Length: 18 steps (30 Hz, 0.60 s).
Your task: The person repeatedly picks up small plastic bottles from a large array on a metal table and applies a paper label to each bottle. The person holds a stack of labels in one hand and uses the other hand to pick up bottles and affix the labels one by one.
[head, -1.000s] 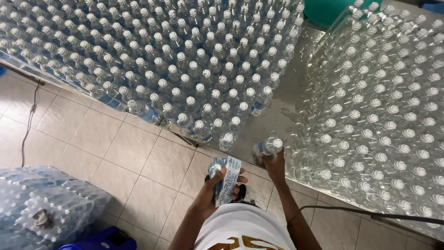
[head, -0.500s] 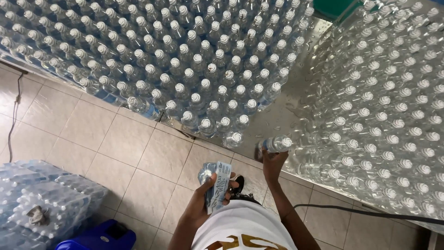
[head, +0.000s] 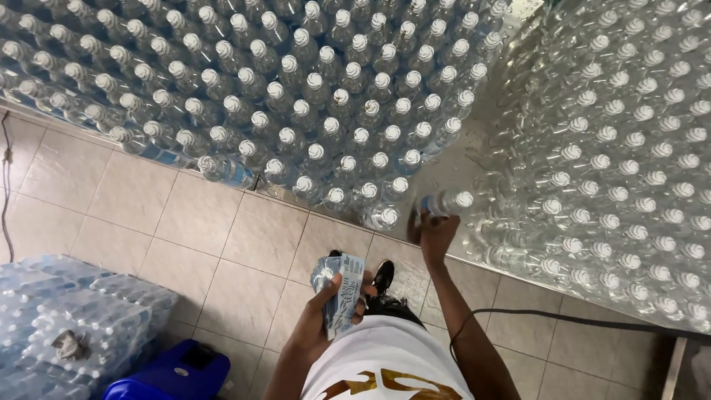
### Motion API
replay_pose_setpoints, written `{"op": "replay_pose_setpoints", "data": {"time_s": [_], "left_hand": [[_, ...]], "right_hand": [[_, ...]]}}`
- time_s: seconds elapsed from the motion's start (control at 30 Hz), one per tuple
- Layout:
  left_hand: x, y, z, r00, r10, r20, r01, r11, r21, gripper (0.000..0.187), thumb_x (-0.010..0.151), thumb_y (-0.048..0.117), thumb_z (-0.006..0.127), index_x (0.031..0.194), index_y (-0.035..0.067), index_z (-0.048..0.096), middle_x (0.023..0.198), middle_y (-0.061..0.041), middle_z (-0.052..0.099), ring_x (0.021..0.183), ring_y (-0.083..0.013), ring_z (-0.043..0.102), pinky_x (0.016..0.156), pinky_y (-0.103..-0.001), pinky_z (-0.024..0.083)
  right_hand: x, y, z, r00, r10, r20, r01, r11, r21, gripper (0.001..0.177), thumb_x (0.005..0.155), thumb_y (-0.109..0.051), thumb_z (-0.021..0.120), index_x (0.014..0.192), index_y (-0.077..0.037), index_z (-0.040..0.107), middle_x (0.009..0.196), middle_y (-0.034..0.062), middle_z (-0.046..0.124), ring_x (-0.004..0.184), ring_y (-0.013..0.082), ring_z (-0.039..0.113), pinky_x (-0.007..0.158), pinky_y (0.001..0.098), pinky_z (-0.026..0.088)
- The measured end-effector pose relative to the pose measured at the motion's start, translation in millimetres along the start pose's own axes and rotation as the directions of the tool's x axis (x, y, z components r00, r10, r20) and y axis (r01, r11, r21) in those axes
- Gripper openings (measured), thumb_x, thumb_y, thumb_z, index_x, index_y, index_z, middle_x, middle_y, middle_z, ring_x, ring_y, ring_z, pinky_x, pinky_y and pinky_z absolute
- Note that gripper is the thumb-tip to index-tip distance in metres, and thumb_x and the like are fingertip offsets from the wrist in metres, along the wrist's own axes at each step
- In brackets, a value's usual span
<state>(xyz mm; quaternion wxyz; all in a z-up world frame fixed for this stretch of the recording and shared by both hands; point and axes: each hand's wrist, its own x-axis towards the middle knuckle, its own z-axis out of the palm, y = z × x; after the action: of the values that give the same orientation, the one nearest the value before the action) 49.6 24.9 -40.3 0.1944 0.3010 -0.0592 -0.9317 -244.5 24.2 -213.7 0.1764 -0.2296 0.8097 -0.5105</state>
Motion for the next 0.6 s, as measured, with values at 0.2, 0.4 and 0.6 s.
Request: {"op": "replay_pose_setpoints", "data": {"time_s": [0.2,0.4,0.6], "left_hand": [[9.7,5.4,0.4,0.999,-0.044,0.005,0.044,0.999,-0.004,0.063,0.102,0.048,0.062,0.144,0.001,0.063,0.119,-0.014,0.074,0.080,-0.0162,0.063,0.067,-0.028,0.054],[27.1,-1.7,11.7,0.994,-0.064,0.092,0.059,0.997,0.056,0.064,0.105,0.046,0.058,0.149,0.000,0.061,0.121,-0.016,0.074,0.082,-0.0170,0.064,0.068,-0.029,0.053],[43.7,-21.3,32.2,0.978,-0.160,0.132,0.146,0.983,0.110,0.064,0.102,0.046,0.064,0.145,-0.001,0.060,0.118,-0.016,0.075,0.077,-0.0151,0.064,0.065,-0.027,0.053]], "right_hand": [[44.4,3.5,36.9,0.952,0.040,0.304,-0.077,0.991,0.111,0.115,0.092,0.001,0.080,0.173,-0.006,-0.001,0.178,0.0212,0.022,0.164,0.0372,0.028,0.128,0.0467,0.034],[11.4,-31.6,-81.1,0.878,-0.350,0.326,0.477,0.683,-0.554,0.062,0.114,-0.041,0.051,0.164,-0.005,0.045,0.173,0.0231,0.032,0.157,0.0455,0.028,0.122,0.0655,0.040],[101.3,-37.3,-191.9,0.988,-0.150,0.018,0.074,0.371,-0.926,0.046,0.105,-0.042,0.075,0.128,-0.002,0.072,0.132,0.0264,0.060,0.130,0.0492,0.048,0.106,0.0579,0.038]]}}
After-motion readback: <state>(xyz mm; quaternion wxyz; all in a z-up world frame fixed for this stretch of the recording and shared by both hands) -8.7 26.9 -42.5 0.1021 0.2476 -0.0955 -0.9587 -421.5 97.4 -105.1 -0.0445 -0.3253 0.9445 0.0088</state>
